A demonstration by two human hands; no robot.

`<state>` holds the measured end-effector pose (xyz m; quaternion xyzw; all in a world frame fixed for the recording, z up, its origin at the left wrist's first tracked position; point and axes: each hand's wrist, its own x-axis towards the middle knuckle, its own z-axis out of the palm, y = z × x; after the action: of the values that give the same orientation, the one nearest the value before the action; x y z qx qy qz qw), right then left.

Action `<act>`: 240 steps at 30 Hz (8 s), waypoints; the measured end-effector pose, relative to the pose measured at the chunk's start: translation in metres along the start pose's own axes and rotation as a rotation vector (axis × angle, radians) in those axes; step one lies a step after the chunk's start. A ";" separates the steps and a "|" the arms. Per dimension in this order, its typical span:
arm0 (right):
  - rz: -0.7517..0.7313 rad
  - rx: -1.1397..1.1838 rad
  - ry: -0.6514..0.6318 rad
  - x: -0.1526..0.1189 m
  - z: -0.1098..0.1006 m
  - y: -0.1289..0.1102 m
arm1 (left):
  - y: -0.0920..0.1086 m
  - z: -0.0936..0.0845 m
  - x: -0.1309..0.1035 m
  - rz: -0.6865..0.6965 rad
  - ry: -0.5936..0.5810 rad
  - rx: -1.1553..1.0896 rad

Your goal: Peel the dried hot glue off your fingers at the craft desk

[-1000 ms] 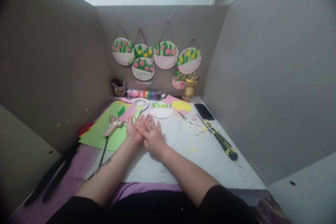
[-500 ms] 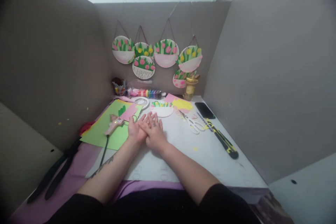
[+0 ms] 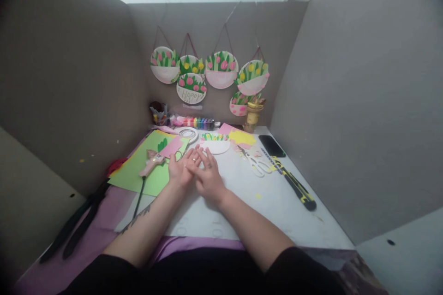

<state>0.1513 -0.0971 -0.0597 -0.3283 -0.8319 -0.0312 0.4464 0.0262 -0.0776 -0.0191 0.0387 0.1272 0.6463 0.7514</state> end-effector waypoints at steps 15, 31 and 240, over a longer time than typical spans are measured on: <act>0.180 -0.137 -0.183 0.002 0.001 0.000 | 0.004 0.001 -0.001 -0.007 0.010 0.100; 0.067 -0.137 -0.192 0.003 -0.001 -0.005 | 0.001 0.002 -0.003 -0.013 -0.037 0.109; 0.129 -0.118 0.043 0.002 0.002 -0.009 | 0.001 -0.001 0.000 0.032 0.031 0.259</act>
<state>0.1439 -0.1028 -0.0567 -0.4061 -0.7960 -0.0586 0.4450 0.0253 -0.0779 -0.0199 0.1276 0.2205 0.6369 0.7277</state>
